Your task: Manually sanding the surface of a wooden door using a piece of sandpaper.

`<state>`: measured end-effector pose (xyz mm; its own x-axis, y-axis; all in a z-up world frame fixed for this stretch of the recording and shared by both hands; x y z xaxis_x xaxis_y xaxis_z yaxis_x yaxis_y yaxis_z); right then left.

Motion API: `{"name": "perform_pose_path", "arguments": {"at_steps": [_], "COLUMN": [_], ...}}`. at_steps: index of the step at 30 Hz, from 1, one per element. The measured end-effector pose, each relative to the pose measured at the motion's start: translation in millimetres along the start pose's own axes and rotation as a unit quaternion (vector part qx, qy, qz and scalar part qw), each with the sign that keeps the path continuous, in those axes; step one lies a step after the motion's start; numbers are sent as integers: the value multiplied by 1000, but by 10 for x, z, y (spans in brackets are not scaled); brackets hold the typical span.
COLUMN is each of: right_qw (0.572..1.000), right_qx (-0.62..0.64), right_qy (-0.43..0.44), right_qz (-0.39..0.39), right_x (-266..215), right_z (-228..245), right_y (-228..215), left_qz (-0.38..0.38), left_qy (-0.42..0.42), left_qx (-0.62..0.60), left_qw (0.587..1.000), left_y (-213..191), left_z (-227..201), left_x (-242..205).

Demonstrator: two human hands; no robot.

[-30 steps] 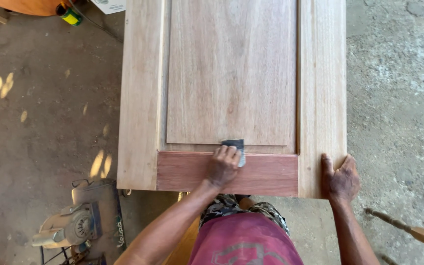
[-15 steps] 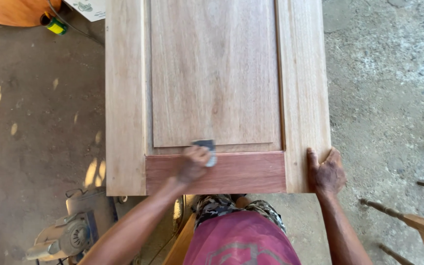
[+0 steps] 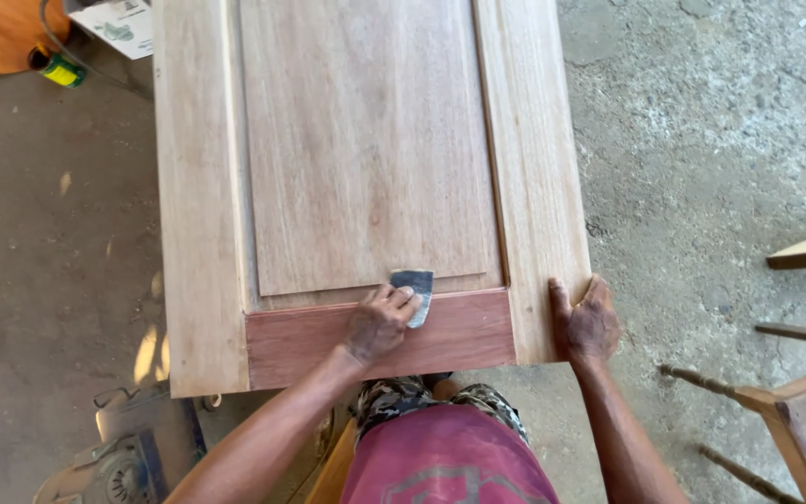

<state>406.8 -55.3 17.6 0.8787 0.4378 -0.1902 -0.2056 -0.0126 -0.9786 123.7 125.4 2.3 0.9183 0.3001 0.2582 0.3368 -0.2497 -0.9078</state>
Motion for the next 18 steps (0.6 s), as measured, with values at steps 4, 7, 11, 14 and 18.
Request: {"name": "perform_pose_path", "arguments": {"at_steps": [4, 7, 11, 14, 18], "right_qw": [1000, 999, 1000, 1000, 1000], "right_qx": [13, 9, 0, 6, 11], "right_qy": [3, -17, -11, -14, -17], "right_qz": [3, -29, -13, -11, 1], "right_x": [4, 34, 27, 29, 52], "right_z": [-3, -24, -13, -10, -57], "right_y": [2, 36, 17, 5, 99], "left_qz": [-8, 4, 51, 18, -18], "left_qy": [-2, 9, -5, 16, -20], "left_qx": [-9, -16, -104, -81, -36], "left_qw": [1000, 1000, 993, 996, 999], "left_y": [272, 690, 768, 350, 20], "left_z": [-297, -597, -622, -444, 87], "left_x": [399, 900, 1056, 624, -77]}}
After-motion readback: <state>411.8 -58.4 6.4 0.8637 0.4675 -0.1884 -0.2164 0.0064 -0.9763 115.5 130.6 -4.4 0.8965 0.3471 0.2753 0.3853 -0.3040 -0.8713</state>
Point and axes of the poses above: each hand's wrist, its own x-axis towards the middle knuckle, its own y-axis out of the palm, z = x × y, the point moved 7 cm from there along x, towards the middle knuckle, and after that the axes turned 12 degrees about -x, right-handed, at the moved point
